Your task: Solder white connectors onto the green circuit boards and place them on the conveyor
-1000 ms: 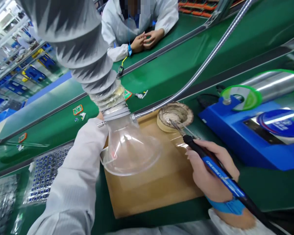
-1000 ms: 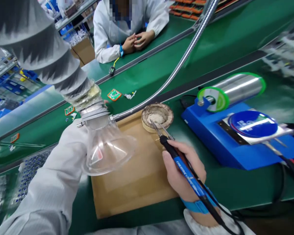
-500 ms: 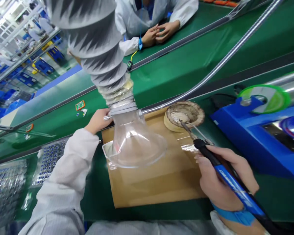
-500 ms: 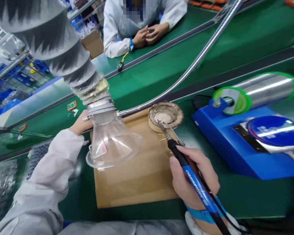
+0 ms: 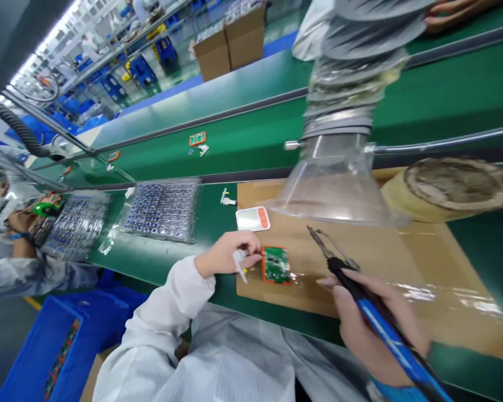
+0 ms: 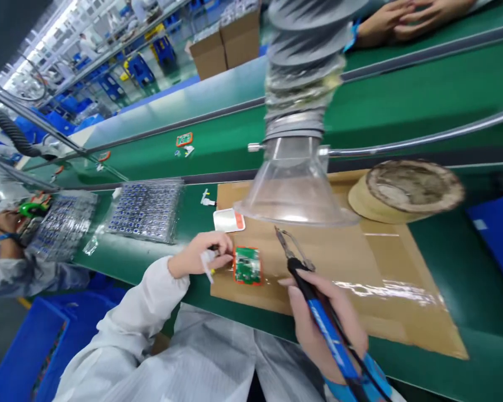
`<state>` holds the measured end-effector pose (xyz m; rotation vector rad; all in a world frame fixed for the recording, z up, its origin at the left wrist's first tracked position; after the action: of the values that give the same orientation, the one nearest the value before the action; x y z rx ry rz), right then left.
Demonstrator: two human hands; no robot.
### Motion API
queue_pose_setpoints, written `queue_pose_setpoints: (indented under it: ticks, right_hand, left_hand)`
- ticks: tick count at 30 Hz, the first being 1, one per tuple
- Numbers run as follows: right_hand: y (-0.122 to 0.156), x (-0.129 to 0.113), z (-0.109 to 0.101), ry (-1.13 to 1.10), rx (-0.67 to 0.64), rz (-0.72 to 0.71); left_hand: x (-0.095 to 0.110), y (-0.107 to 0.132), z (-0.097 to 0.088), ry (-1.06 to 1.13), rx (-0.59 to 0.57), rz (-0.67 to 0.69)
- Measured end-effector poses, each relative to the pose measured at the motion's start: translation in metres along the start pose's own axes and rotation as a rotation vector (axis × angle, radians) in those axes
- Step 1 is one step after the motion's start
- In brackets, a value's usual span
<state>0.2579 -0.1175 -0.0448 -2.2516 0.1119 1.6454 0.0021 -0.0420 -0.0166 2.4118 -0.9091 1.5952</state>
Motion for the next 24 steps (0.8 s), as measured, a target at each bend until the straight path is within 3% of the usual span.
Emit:
queue_pose_setpoints:
  ticks: [1, 3, 5, 7, 8, 10, 12, 15, 19, 24]
  right_hand:
    - [0.002, 0.000, 0.010, 0.016, -0.096, -0.006]
    - [0.006, 0.003, 0.027, 0.072, -0.277, -0.046]
    - [0.007, 0.005, 0.037, 0.123, -0.389, -0.111]
    - [0.007, 0.004, 0.042, 0.175, -0.406, -0.199]
    - [0.006, 0.004, 0.043, 0.212, -0.403, -0.233]
    - [0.003, 0.003, 0.046, 0.282, -0.394, -0.277]
    - [0.002, 0.002, 0.047, 0.323, -0.390, -0.294]
    - [0.003, -0.001, 0.043, 0.291, -0.359, -0.304]
    - [0.014, -0.006, 0.039, 0.195, -0.401, -0.350]
    - [0.014, -0.004, 0.041, 0.243, -0.435, -0.331]
  left_hand:
    - [0.002, 0.004, -0.003, -0.046, -0.020, 0.029]
    - [0.006, 0.021, -0.025, -0.160, 0.033, 0.026]
    - [0.008, 0.047, -0.068, -0.336, 0.215, -0.061]
    - [0.006, 0.075, -0.117, -0.629, 0.412, -0.210]
    - [0.001, 0.087, -0.140, -0.764, 0.443, -0.317]
    - [-0.011, 0.103, -0.178, -0.987, 0.422, -0.524]
    - [-0.026, 0.109, -0.202, -1.108, 0.305, -0.657]
    - [-0.041, 0.105, -0.218, -1.133, 0.188, -0.714]
    - [-0.049, 0.099, -0.230, -1.081, 0.122, -0.763]
    - [-0.056, 0.096, -0.244, -0.966, 0.075, -0.838]
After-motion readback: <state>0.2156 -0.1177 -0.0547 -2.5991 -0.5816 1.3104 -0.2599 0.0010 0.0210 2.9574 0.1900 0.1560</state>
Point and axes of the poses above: each hand's wrist, its own y-axis away from the middle knuckle, its own z-axis out of the palm, x = y × z, the point moved 3 cm from there along -y, towards the middle knuckle, and after that the axes turned 8 degrees about z, right-handed, at the moved point
